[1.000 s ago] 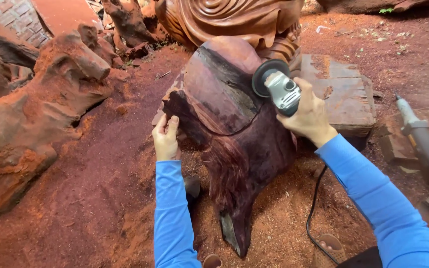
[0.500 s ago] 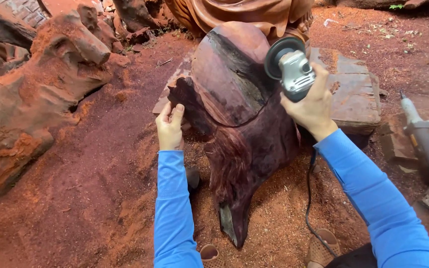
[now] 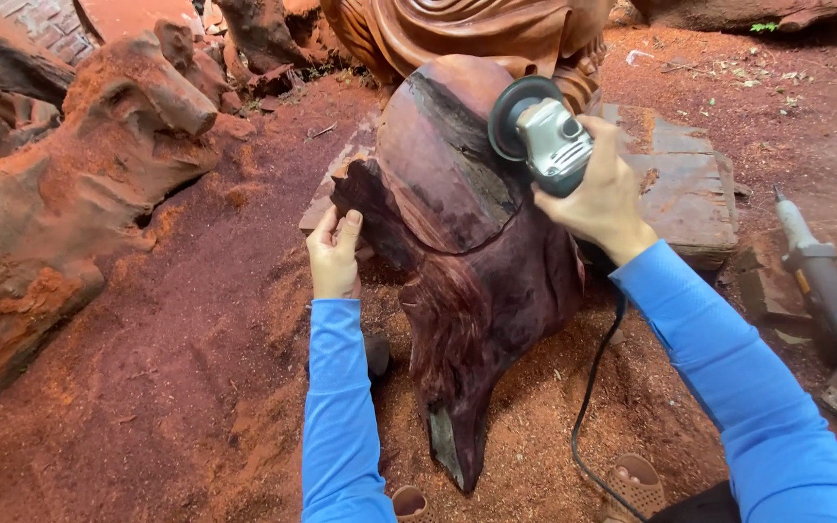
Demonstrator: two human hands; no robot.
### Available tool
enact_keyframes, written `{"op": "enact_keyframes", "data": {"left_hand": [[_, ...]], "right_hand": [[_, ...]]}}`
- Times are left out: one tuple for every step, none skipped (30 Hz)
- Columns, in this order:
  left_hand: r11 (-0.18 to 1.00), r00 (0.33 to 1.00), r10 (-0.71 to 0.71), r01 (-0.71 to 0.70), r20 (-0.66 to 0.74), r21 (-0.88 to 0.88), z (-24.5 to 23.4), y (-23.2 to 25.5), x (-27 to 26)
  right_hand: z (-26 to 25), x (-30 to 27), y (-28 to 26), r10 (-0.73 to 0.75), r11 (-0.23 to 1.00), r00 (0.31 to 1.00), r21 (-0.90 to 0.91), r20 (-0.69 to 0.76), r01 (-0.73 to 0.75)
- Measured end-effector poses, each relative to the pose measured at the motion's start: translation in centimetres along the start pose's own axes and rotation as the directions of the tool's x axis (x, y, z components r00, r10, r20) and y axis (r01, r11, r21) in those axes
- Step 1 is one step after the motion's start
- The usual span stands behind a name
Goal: Using an angle grinder to carve and shape a large wooden sculpture
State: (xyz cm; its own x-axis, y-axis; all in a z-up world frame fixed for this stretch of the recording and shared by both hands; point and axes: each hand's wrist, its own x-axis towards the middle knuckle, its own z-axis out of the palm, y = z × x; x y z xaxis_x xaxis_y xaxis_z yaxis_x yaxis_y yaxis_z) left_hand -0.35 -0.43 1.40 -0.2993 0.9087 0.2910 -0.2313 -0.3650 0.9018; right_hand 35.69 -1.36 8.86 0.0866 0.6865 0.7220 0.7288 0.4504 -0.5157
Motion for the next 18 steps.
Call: {"op": "enact_keyframes", "data": {"left_hand": [[1.0,1.0,-0.001,0.001,0.0,0.0,0.5,1.2,-0.8],[0.999,0.997,0.045,-0.045,0.06,0.006,0.9,2.4,-1.7],[0.996,0.989,0.089,-0.091,0.12,0.009,1.3,3.6,-2.5],[0.996,0.989,0.092,-0.093,0.113,0.004,1.1,3.5,-2.7],[0.997,0.993,0.074,-0.076,0.091,0.013,1.1,3.4,-2.8],[0.998,0.995,0.062,-0.064,0.082,0.025,1.3,3.5,-2.4],[0.997,0.994,0.07,-0.072,0.089,0.022,1.4,3.6,-2.1],[0.995,0.988,0.095,-0.097,0.12,0.011,1.3,3.6,-2.2],[0.993,0.981,0.12,-0.121,0.15,0.0,1.2,3.5,-2.3],[0.993,0.982,0.12,-0.121,0.147,0.002,1.3,3.6,-2.3],[0.993,0.982,0.119,-0.121,0.148,0.003,1.3,3.7,-2.2],[0.993,0.983,0.116,-0.118,0.145,0.002,1.3,3.6,-2.3],[0.993,0.984,0.114,-0.116,0.138,0.002,1.1,3.5,-2.6],[0.995,0.985,0.103,-0.104,0.14,-0.006,1.2,3.6,-2.5],[0.996,0.986,0.093,-0.092,0.142,-0.014,1.3,3.6,-2.4],[0.996,0.986,0.093,-0.092,0.139,-0.015,1.3,3.6,-2.3],[0.995,0.985,0.1,-0.097,0.141,-0.026,1.2,3.4,-2.2],[0.995,0.984,0.1,-0.097,0.147,-0.032,1.1,3.2,-2.2]], "right_hand": [[-0.8,0.4,-0.7,0.001,1.0,1.0,0.0,0.0,-0.001],[-1.5,0.7,-1.4,-0.096,0.992,0.995,0.081,0.0,0.095],[-2.1,1.1,-2.1,-0.191,0.969,0.982,0.16,-0.008,0.19],[-2.1,1.1,-2.1,-0.198,0.967,0.98,0.16,-0.004,0.196],[-2.2,1.2,-2.2,-0.228,0.958,0.974,0.182,0.003,0.223],[-2.3,1.4,-2.1,-0.252,0.948,0.968,0.2,-0.005,0.248],[-2.2,1.5,-1.8,-0.255,0.947,0.967,0.197,-0.015,0.253],[-2.0,1.5,-1.6,-0.301,0.946,0.953,0.128,0.012,0.298],[-1.7,1.5,-1.4,-0.345,0.938,0.938,0.06,0.043,0.342],[-2.0,1.7,-2.0,-0.345,0.938,0.937,0.063,0.044,0.342],[-2.2,1.9,-2.7,-0.309,0.946,0.951,0.101,-0.004,0.308],[-2.4,2.2,-3.4,-0.272,0.951,0.961,0.141,-0.045,0.275],[-2.1,2.2,-3.0,-0.274,0.95,0.961,0.144,-0.038,0.277],[-1.9,2.5,-2.7,-0.339,0.935,0.941,0.11,0.003,0.337],[-1.7,2.8,-2.4,-0.401,0.915,0.915,0.078,0.046,0.397],[-1.8,3.0,-2.7,-0.403,0.914,0.914,0.079,0.048,0.399],[-1.8,3.3,-3.0,-0.41,0.912,0.911,0.056,0.04,0.407],[-1.8,3.2,-3.1,-0.41,0.912,0.912,0.033,0.032,0.409]]}}
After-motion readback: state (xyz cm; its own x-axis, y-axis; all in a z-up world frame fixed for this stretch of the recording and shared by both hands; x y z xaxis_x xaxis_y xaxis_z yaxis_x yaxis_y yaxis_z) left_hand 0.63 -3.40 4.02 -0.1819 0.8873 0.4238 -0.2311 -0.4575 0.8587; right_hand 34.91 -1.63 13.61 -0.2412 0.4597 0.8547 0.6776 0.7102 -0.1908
